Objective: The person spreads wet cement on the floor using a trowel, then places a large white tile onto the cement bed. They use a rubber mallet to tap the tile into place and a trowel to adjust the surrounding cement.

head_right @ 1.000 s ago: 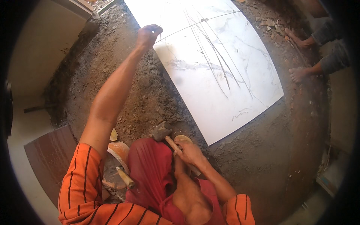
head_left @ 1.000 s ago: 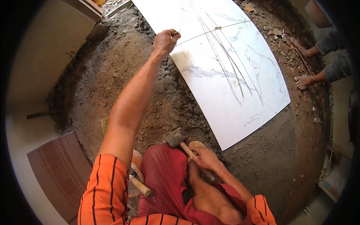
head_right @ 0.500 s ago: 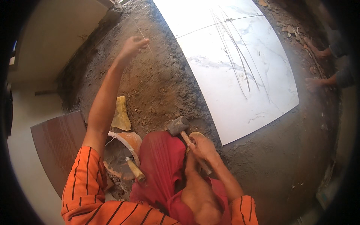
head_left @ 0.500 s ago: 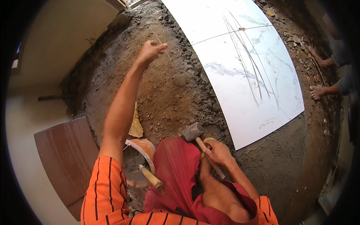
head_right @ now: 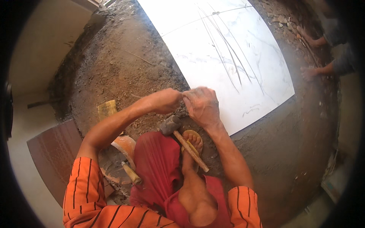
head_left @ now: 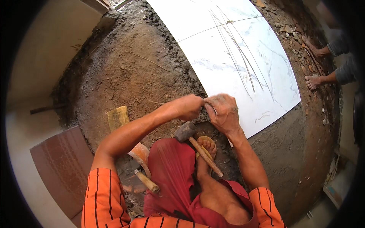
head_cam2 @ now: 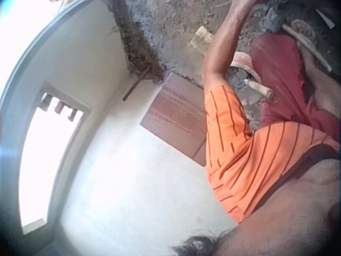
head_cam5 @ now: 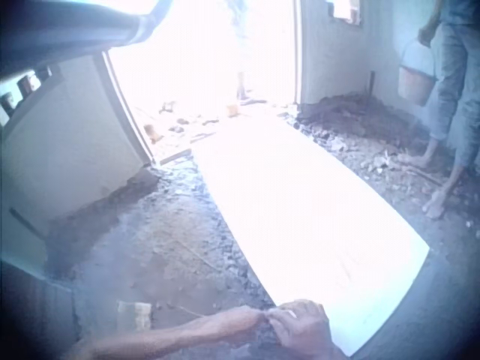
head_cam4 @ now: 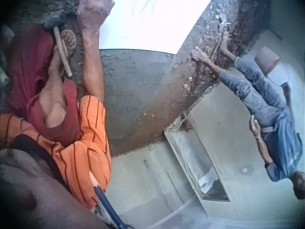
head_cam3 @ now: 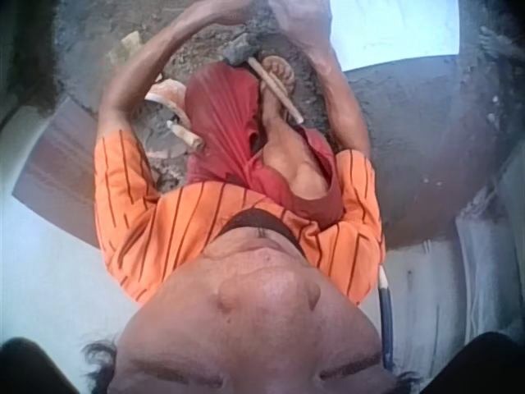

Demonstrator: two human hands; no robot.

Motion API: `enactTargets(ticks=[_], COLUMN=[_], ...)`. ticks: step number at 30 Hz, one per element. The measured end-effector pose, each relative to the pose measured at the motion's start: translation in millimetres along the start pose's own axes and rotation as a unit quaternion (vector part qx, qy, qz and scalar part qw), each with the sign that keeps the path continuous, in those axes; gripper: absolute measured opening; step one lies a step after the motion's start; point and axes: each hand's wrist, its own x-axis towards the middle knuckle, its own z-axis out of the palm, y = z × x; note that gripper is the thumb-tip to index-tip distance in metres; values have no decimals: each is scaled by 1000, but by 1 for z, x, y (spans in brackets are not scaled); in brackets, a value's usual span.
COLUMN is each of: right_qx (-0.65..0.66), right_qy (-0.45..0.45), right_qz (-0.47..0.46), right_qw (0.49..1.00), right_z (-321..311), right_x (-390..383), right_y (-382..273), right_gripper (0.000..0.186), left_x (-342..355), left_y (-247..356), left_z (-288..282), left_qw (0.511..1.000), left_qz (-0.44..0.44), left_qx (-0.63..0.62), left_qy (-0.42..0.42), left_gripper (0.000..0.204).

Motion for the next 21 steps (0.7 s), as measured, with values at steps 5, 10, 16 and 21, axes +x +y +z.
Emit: enactTargets(ticks=[5,10,16,21], right_qx=[-5,-59,-99,76], right_qy=[-69,-77,-20,-73], right_qz=[-6,-19,3,161], right_qw=[998,995,995,981], right_z=[4,3,26,30], right_x=[-17,-6,51,111], right_y=[16,23,42,47], right_gripper=[7,5,11,21], left_x=[-10,-21,0,8], left_y=[-12,-8,2,-13], left_z=[13,1,0,-27], left_qw=[982,966,915,881], left_qz=[64,40,-24,-70], left_qx=[-108,-148,-182,-205], left_qy=[145,208,359,421], left_gripper=[25,21,22,24])
